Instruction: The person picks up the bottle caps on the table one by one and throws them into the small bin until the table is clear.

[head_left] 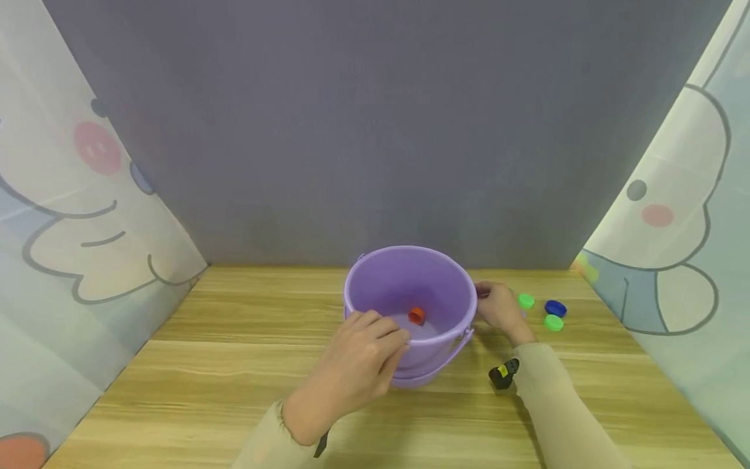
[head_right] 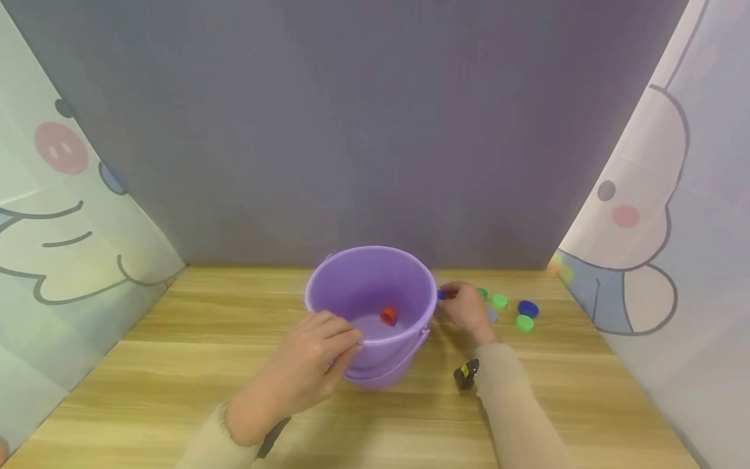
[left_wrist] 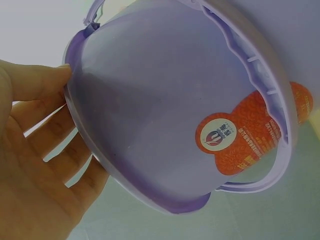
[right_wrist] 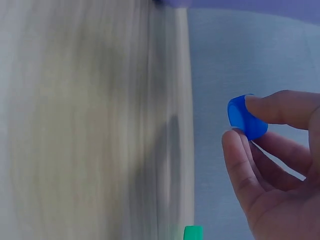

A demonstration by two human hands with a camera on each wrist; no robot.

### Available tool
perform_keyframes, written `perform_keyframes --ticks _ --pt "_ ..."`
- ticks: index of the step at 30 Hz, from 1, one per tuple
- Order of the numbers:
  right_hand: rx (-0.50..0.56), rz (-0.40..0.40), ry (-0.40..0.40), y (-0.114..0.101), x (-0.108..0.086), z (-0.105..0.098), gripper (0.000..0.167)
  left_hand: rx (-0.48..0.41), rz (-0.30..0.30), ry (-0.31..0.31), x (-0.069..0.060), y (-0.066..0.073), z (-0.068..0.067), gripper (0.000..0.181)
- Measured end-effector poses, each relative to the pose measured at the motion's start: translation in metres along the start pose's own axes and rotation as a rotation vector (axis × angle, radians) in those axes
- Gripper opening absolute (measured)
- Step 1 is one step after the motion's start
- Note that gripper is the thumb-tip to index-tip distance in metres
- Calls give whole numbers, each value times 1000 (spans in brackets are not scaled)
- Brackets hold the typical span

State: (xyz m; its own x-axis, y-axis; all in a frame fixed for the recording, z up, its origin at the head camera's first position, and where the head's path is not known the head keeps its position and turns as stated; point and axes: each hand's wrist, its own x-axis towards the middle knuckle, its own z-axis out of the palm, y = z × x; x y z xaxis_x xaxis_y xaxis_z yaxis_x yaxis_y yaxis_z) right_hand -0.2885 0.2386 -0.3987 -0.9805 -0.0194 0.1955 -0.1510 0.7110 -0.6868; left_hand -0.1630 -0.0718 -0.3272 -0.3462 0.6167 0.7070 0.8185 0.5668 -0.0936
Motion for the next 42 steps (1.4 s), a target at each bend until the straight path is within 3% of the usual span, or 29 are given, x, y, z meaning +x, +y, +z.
perform_keyframes --ticks 19,31,42 --pt "44 -1 29 -8 -9 -1 41 -1 -3 -1 -1 0 -1 7" --pt "158 50 28 -17 -16 8 45 2 -3 1 -1 -2 -2 7" --pt "146 21 39 -20 -16 7 46 7 -4 -1 -1 -1 -3 7"
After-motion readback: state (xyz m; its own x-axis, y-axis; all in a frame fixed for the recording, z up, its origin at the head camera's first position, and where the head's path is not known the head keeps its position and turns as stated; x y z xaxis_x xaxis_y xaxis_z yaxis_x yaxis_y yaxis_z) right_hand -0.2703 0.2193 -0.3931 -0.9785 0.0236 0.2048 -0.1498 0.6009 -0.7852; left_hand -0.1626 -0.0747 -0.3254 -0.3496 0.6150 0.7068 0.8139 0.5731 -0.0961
